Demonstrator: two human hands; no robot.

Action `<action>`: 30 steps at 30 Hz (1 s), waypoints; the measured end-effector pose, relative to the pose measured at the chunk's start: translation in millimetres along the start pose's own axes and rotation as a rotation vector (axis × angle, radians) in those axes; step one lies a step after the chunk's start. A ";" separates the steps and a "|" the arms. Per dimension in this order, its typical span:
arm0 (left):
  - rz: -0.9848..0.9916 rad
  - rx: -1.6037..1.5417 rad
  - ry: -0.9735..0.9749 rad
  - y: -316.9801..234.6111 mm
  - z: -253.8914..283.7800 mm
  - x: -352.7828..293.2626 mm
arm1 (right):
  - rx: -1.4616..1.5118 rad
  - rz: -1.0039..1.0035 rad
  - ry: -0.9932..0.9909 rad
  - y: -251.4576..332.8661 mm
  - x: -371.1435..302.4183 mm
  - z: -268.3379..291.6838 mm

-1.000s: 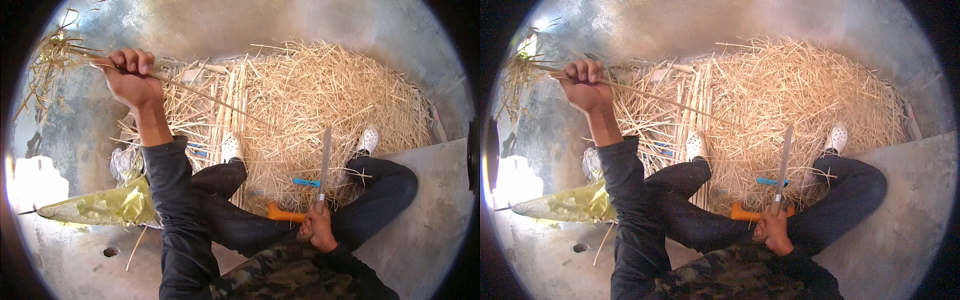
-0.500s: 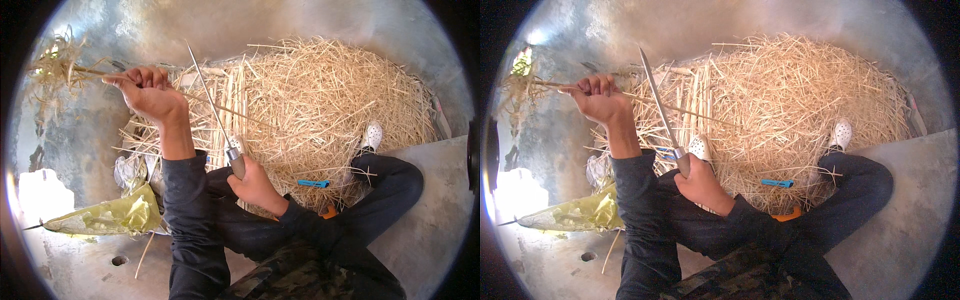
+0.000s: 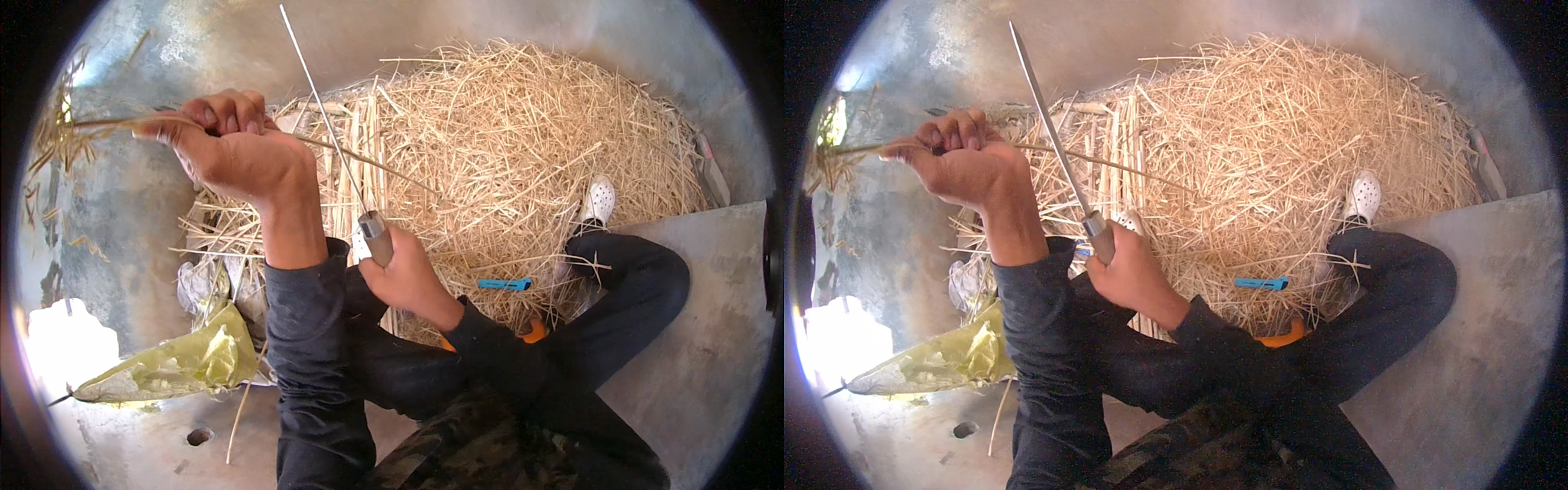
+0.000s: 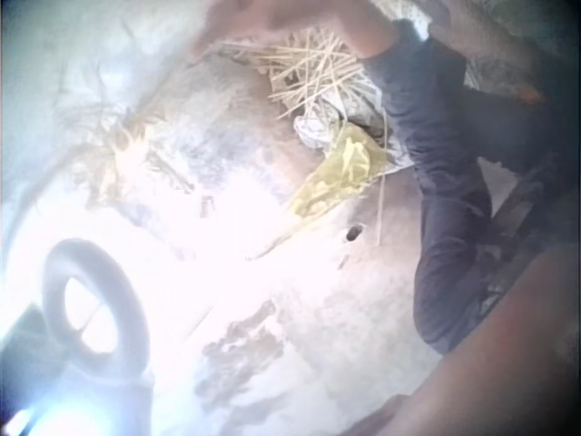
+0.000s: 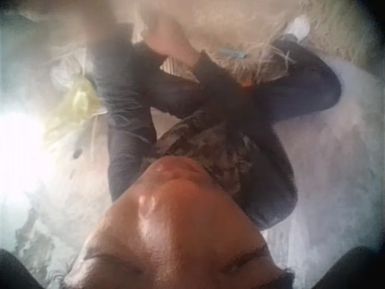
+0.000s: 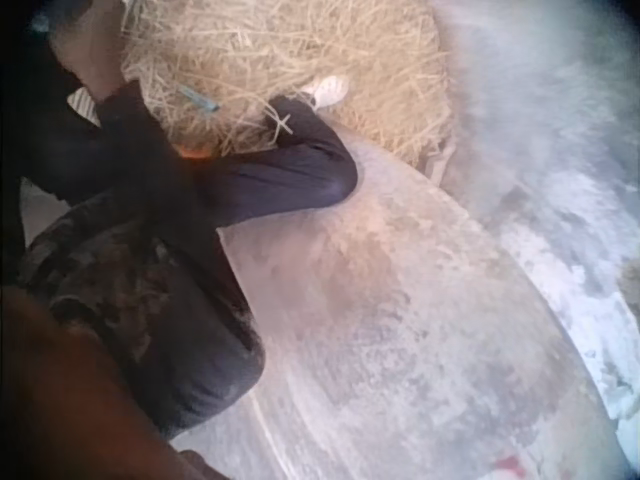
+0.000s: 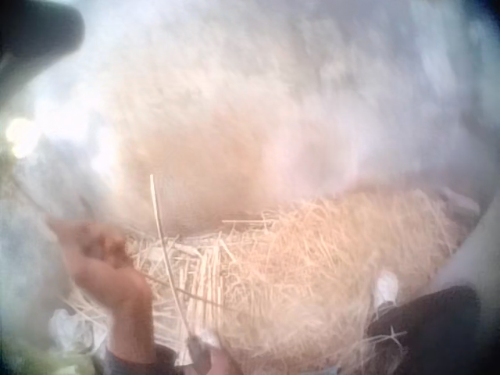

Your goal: The person sits on a straw-covered floor and uses a blue utility knife to strip bark from thin wooden sticks. They hold each stick with one hand and scrape along its length with the knife, then place the peeled sticks aside.

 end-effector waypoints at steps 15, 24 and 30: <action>-0.040 0.051 -0.094 -1.0 14.3 5.2 | 0.063 0.057 0.007 -8.6 5.5 -5.0; -0.059 0.049 -0.106 -7.0 19.8 0.2 | 0.139 -0.356 0.022 -162.2 10.7 9.0; -0.044 0.041 -0.122 -6.4 15.5 2.0 | 0.050 0.112 0.037 -34.7 8.1 5.3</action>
Point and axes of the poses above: each hand's wrist, its own x-axis towards the middle knuckle, its own z-axis out of the back of the hand, y = z × x, the point moved 10 cm from there along x, towards the middle knuckle, and after that the axes turned 1 degree about y, right-handed, at the moved point
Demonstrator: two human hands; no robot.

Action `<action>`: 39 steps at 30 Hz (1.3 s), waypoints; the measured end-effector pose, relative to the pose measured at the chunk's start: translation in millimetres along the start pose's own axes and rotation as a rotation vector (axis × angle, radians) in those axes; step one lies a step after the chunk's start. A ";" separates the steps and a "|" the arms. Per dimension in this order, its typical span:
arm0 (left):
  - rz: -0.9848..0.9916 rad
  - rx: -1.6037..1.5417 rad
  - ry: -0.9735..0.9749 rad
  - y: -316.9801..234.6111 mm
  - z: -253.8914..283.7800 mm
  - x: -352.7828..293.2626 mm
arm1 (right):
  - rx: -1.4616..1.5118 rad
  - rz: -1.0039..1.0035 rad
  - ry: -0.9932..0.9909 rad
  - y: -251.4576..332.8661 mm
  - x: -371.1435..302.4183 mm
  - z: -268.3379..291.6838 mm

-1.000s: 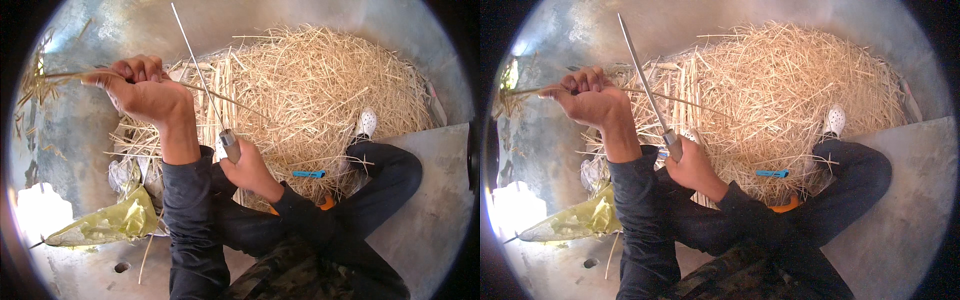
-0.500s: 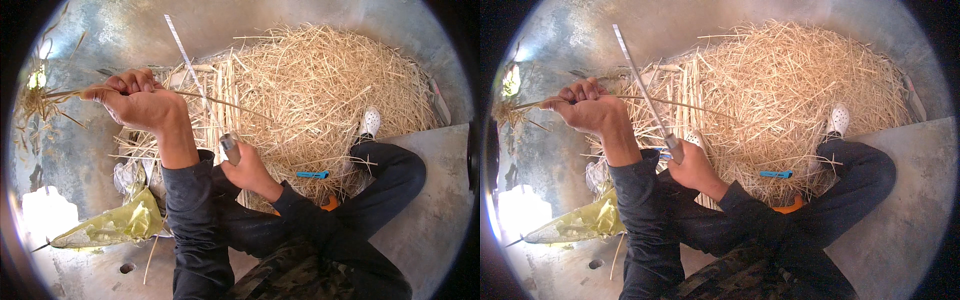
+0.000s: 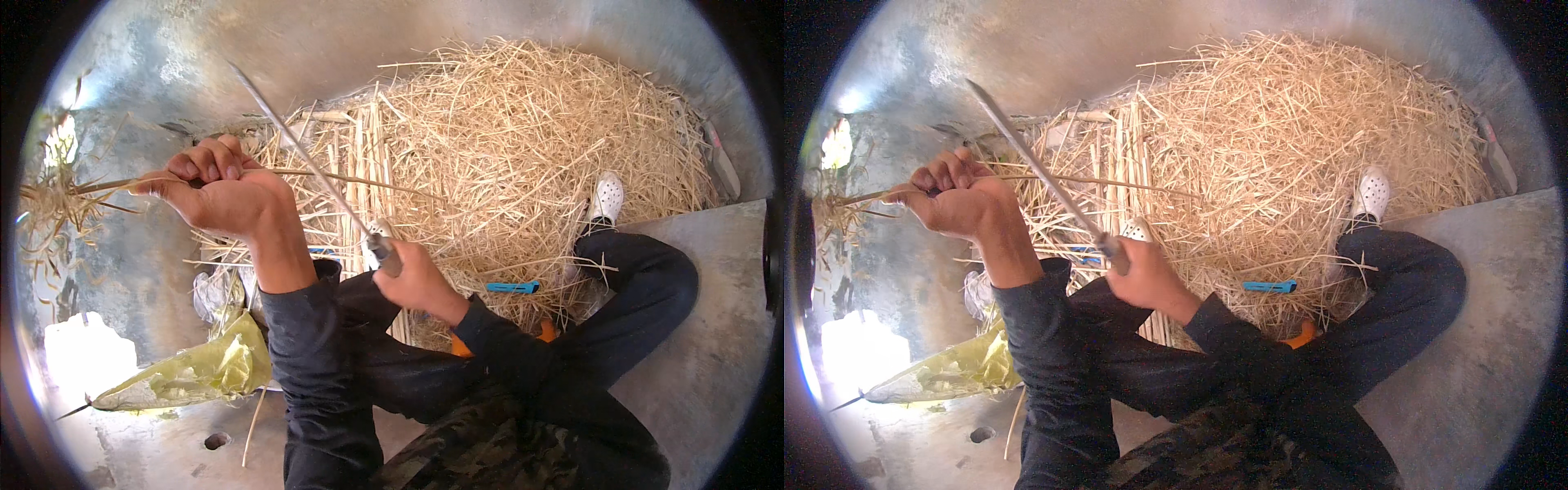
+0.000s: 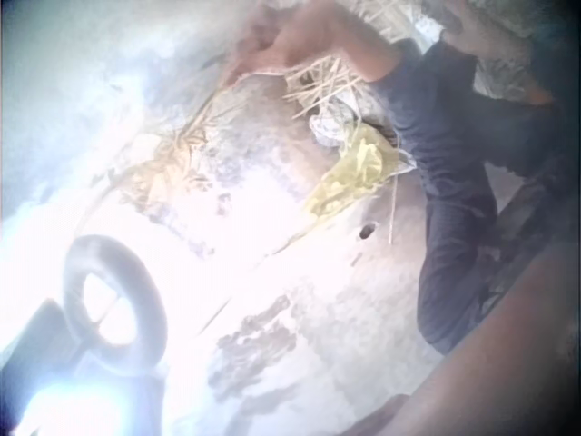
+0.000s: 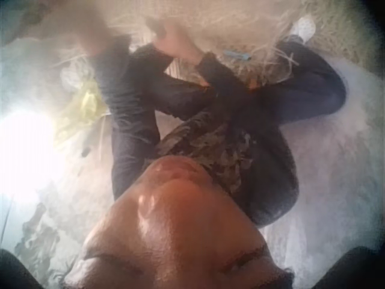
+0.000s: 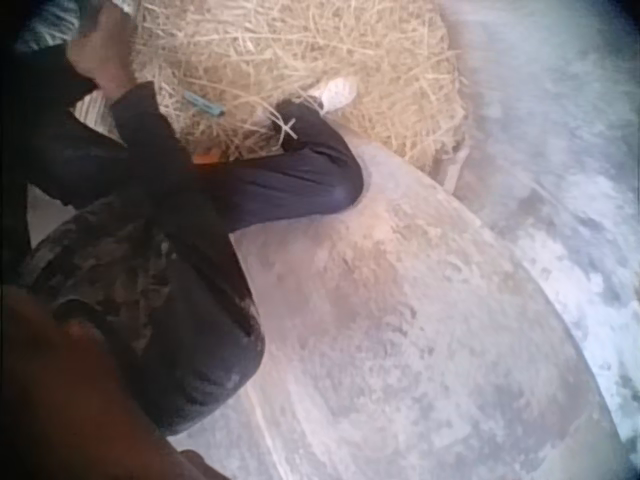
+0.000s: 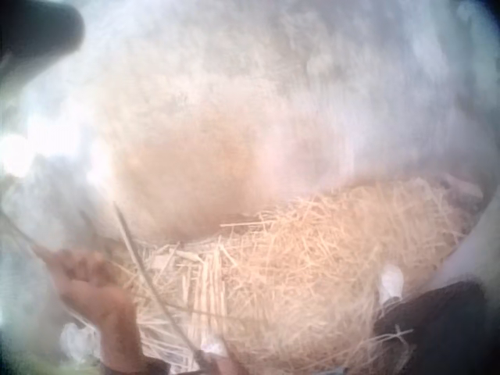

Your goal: The person sits on a straw-covered floor and uses a blue utility knife to strip bark from thin wooden sticks. They hold each stick with one hand and scrape along its length with the knife, then place the peeled sticks aside.

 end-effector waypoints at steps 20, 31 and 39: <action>0.031 0.037 -0.064 6.8 20.6 14.4 | -0.411 -0.247 -0.103 -263.0 -23.3 44.7; 0.004 0.030 -0.114 7.1 34.4 18.6 | -0.099 0.044 -0.071 -64.6 1.4 4.4; 0.014 0.071 -0.073 9.0 36.1 21.4 | -0.202 -0.672 -0.098 -286.7 -27.7 56.8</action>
Point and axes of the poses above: each hand's wrist, its own x-axis towards the middle knuckle, its own z-axis out of the back of the hand, y = z × x, the point moved 10 cm from there along x, towards the middle knuckle, and after that the axes turned 1 degree about y, right-handed, at the moved point
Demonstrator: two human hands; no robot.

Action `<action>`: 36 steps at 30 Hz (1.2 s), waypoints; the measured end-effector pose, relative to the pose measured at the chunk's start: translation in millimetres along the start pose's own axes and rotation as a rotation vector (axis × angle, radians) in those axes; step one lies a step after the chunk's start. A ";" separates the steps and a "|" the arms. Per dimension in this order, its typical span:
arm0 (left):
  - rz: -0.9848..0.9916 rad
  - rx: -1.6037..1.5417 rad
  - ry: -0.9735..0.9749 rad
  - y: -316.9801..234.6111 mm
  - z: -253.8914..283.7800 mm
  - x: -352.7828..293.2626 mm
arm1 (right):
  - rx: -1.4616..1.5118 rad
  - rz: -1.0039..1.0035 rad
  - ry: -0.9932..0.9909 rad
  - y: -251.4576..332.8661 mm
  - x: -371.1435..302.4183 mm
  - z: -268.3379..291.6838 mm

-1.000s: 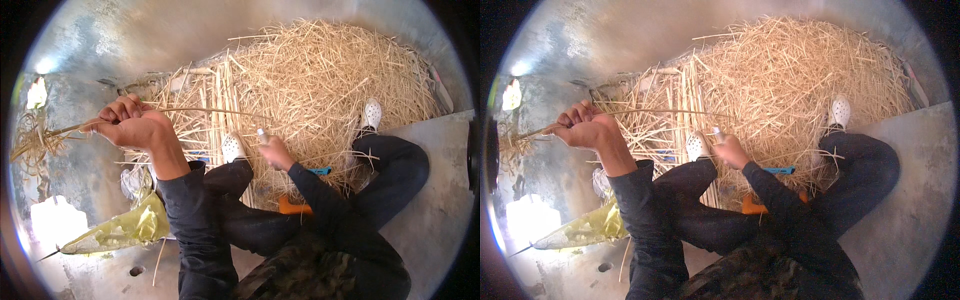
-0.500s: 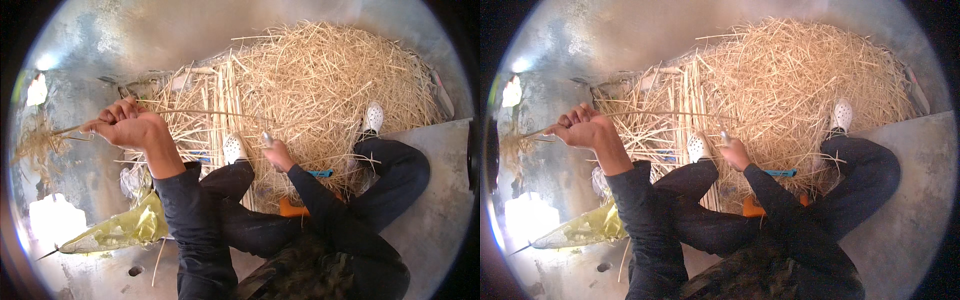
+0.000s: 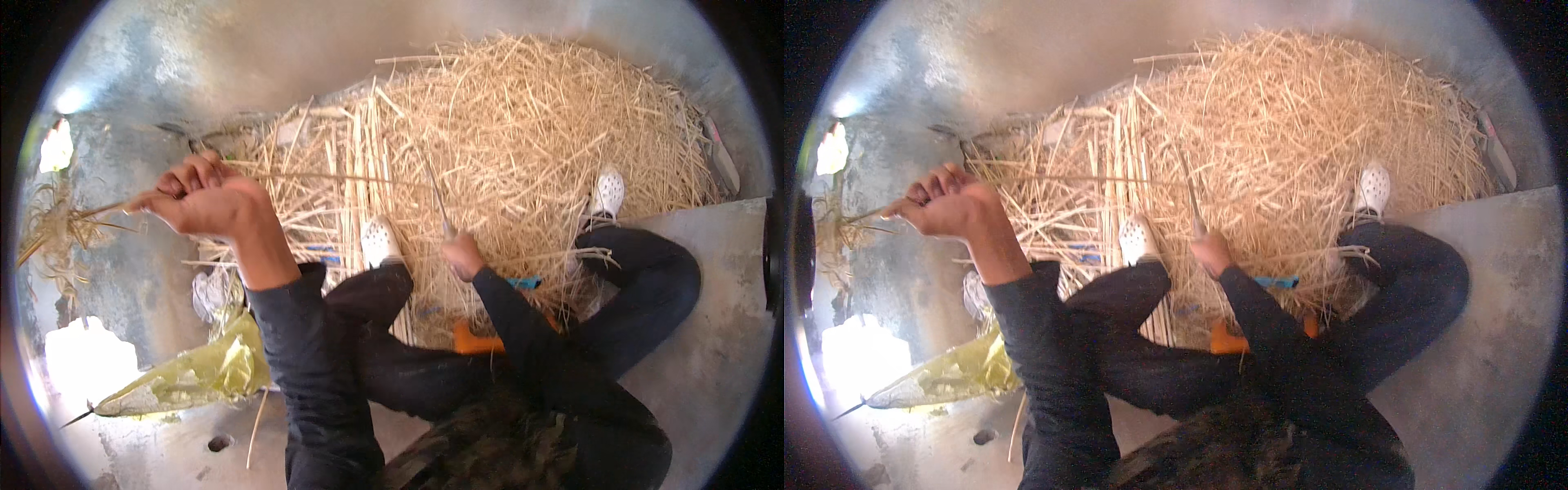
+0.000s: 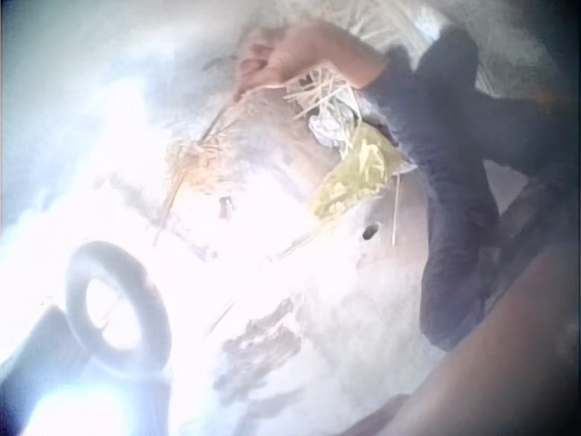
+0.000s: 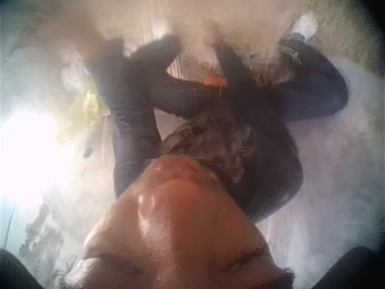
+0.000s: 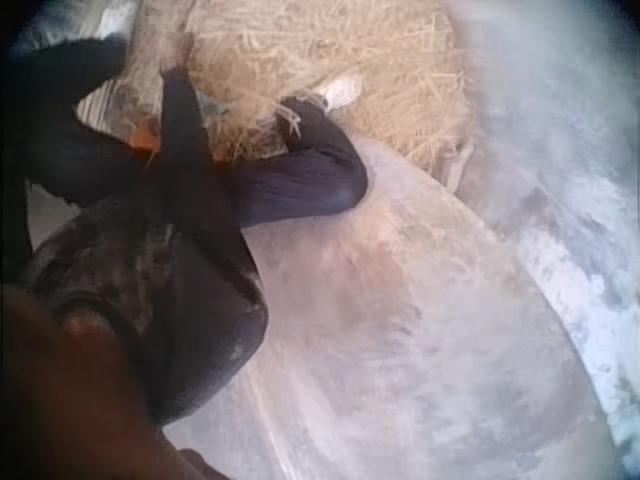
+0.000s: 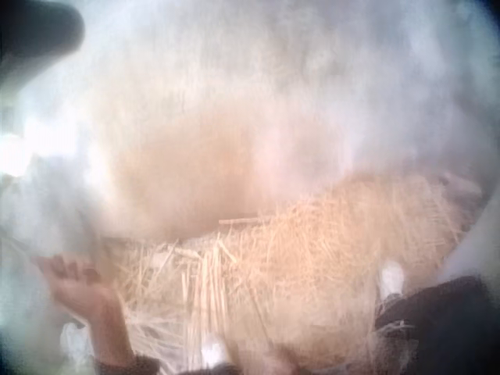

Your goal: The person sits on a straw-covered floor and uses a blue utility knife to strip bark from thin wooden sticks. They hold each stick with one hand and scrape along its length with the knife, then place the peeled sticks aside.

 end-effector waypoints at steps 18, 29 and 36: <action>-0.046 -0.052 0.100 -20.3 -20.2 5.4 | 0.239 -0.201 0.131 -8.3 -74.0 2.8; -0.037 -0.058 0.208 -12.8 -50.4 -21.9 | 0.691 -0.183 0.345 -17.9 -52.3 -26.4; -0.044 -0.036 0.192 -11.8 -41.7 -16.1 | 0.071 0.474 -0.001 124.2 -127.6 2.7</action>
Point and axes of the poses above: each hand's wrist, its own x-axis towards the middle knuckle, its own z-axis out of the back of the hand, y = z × x, the point moved 10 cm from there along x, towards the middle knuckle, and after that the axes turned 1 degree about y, right-handed, at the moved point
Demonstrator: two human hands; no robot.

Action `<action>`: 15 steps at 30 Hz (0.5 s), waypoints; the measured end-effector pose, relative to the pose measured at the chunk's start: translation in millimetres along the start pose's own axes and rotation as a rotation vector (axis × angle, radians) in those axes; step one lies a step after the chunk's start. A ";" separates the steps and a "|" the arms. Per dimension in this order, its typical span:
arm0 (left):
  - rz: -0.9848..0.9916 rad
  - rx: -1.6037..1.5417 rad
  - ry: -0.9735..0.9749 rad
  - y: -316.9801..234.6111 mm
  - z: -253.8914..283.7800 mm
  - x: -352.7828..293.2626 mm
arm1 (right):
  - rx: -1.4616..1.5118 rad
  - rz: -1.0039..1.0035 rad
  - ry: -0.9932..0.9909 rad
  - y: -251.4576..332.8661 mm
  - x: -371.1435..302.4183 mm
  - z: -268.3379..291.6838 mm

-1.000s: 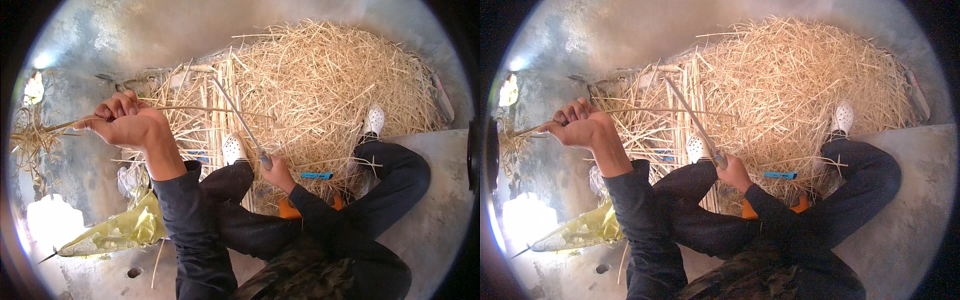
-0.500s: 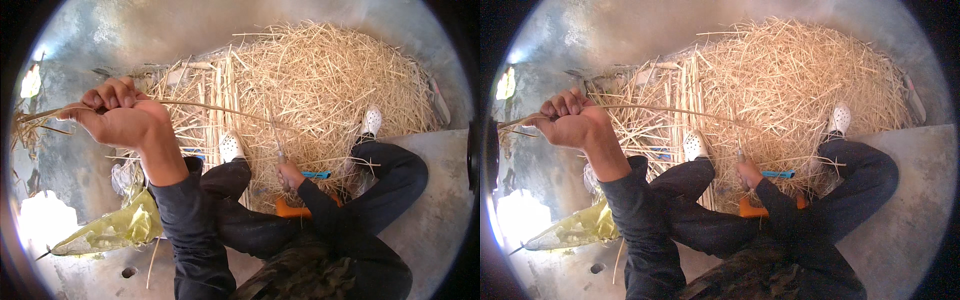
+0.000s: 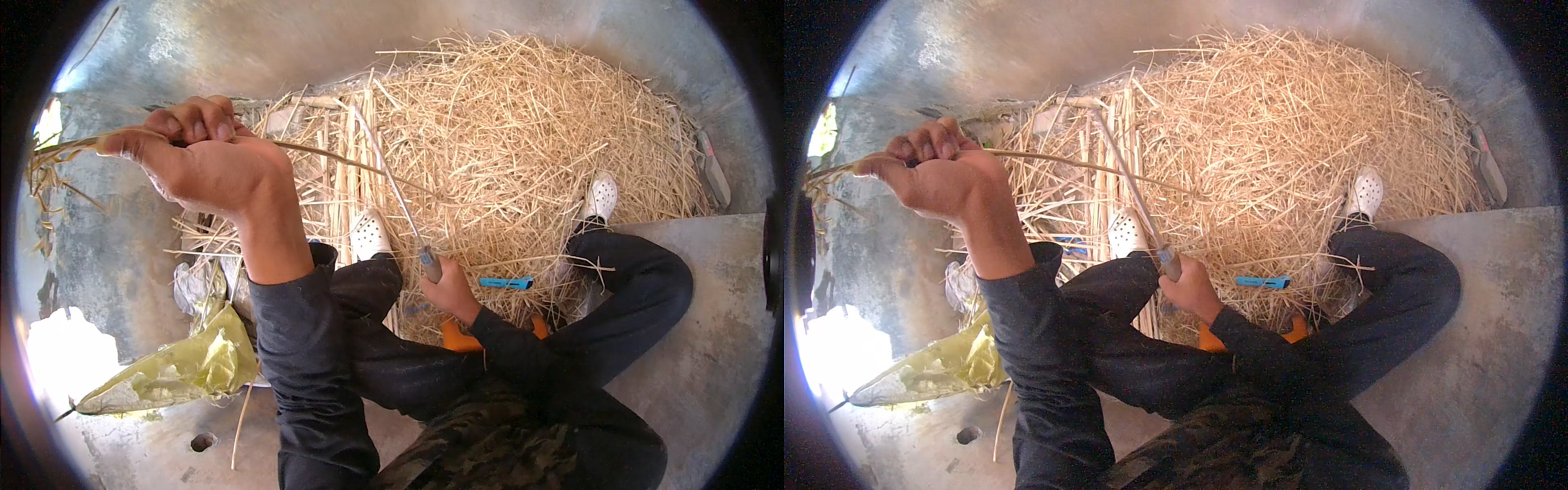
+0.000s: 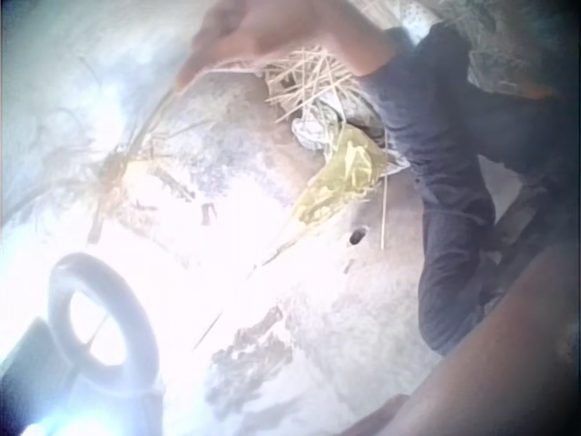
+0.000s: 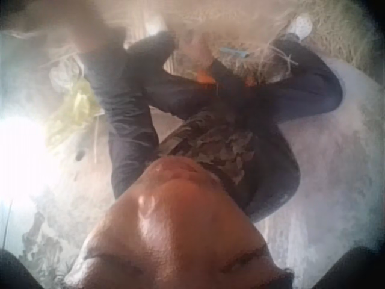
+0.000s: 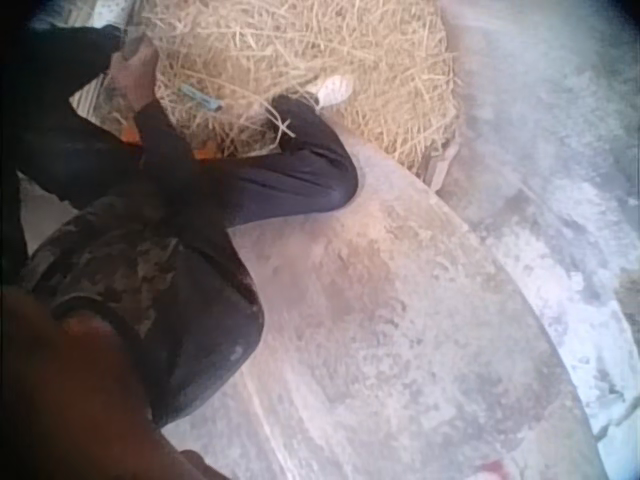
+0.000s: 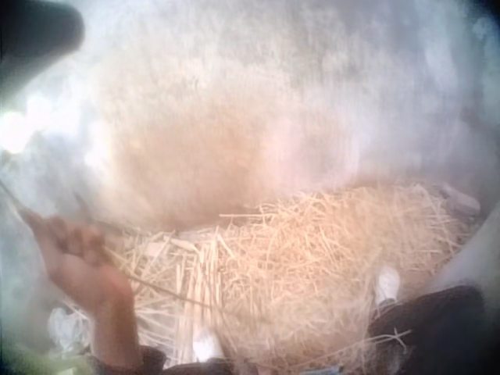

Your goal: The person sits on a straw-covered floor and uses a blue utility knife to strip bark from thin wooden sticks. They hold each stick with one hand and scrape along its length with the knife, then place the peeled sticks aside.

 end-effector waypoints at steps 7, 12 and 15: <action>0.008 0.007 -0.091 3.6 9.8 9.6 | 0.080 -0.609 0.044 -240.5 -5.8 5.4; 0.019 0.046 -0.107 4.9 20.3 8.3 | 1.128 -0.848 0.365 -195.7 -2.8 -32.4; 0.034 0.063 -0.135 7.2 29.9 10.3 | 0.572 -0.694 0.167 -147.2 -14.4 -8.9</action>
Point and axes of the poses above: each hand's wrist, its own x-axis towards the middle knuckle, its own z-axis out of the back of the hand, y = z × x, the point moved 10 cm from there along x, towards the middle knuckle, and after that the axes turned 1 degree about y, right-handed, at the moved point
